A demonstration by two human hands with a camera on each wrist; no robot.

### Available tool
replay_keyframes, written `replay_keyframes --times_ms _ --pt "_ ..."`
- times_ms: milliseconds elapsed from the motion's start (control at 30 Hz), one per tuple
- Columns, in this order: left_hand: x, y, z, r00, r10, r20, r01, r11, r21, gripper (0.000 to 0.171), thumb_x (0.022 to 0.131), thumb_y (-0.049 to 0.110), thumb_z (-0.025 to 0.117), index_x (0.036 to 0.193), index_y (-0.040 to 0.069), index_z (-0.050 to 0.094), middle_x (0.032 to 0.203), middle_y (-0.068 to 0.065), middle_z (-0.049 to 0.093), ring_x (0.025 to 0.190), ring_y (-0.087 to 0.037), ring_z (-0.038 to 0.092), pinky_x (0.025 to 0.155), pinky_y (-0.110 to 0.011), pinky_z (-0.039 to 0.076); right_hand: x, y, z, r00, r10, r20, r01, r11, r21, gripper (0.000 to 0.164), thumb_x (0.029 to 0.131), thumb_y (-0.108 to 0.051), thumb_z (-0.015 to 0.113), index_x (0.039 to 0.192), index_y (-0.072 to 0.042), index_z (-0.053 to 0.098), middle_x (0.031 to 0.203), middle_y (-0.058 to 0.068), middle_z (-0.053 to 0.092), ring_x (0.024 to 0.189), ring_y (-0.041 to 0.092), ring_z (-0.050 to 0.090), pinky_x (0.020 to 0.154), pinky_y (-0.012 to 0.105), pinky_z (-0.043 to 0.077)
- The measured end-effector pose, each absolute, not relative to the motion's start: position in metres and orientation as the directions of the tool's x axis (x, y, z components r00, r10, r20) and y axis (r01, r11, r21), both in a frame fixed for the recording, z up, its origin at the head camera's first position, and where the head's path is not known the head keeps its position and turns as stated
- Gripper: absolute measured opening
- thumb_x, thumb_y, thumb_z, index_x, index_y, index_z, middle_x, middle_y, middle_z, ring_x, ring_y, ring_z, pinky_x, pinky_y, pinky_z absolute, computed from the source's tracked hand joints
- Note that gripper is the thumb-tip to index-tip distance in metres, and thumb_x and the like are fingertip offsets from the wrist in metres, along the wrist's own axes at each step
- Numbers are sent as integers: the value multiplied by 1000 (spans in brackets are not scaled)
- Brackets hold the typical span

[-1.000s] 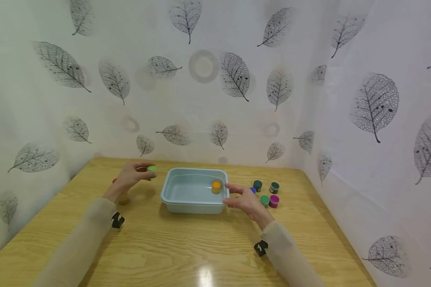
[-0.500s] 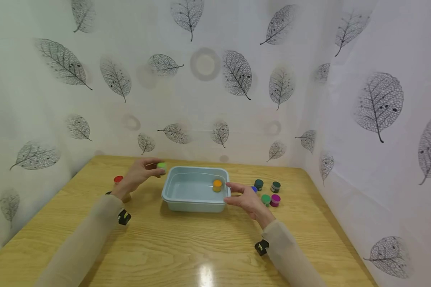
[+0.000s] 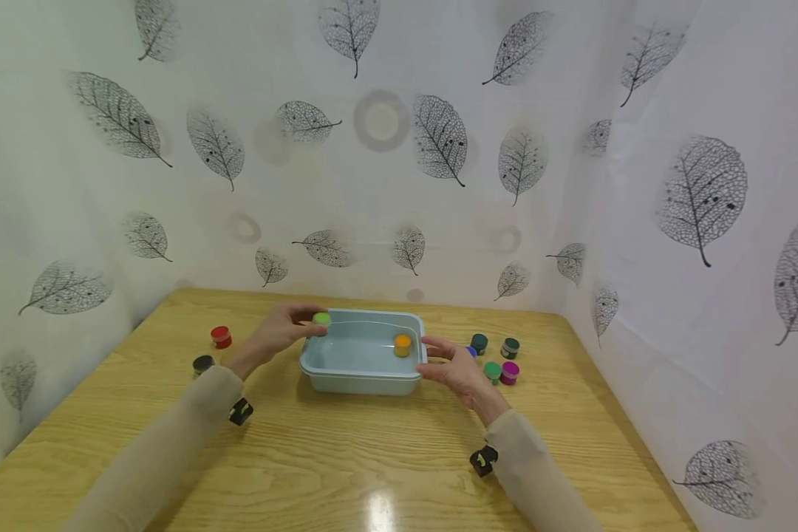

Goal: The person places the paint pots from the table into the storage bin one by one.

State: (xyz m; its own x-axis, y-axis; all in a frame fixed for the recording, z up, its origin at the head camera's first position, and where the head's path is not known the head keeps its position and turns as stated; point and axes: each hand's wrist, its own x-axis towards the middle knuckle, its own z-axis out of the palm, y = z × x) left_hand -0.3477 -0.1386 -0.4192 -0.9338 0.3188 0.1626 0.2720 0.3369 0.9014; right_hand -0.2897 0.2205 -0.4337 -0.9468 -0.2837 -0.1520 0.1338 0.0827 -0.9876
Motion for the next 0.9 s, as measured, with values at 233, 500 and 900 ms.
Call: replay_keyframes --times_ms 233,500,900 --pt "-348 -122 -421 -905 381 188 320 317 893 42 82 17 79 120 4 67 114 -8 67 105 -23 61 83 -31 57 -288 221 -433 -947 -288 -146 132 68 -989 73 89 -1 68 153 -6 32 147 30 35 120 36 56 92 33 58" --pt "-343 -100 -420 -890 413 194 348 337 875 43 84 15 78 121 -1 65 112 -11 67 104 -23 62 81 -29 57 -287 221 -432 -946 -292 -141 130 57 -990 73 90 0 67 153 -5 30 147 32 36 123 39 55 91 34 58" --pt "-342 -72 -420 -898 433 83 233 305 923 44 84 10 77 123 -2 63 113 -16 64 92 -29 68 84 -47 60 -287 221 -434 -947 -288 -140 124 74 -990 73 90 -2 68 153 -6 31 147 31 37 122 37 55 93 36 57"
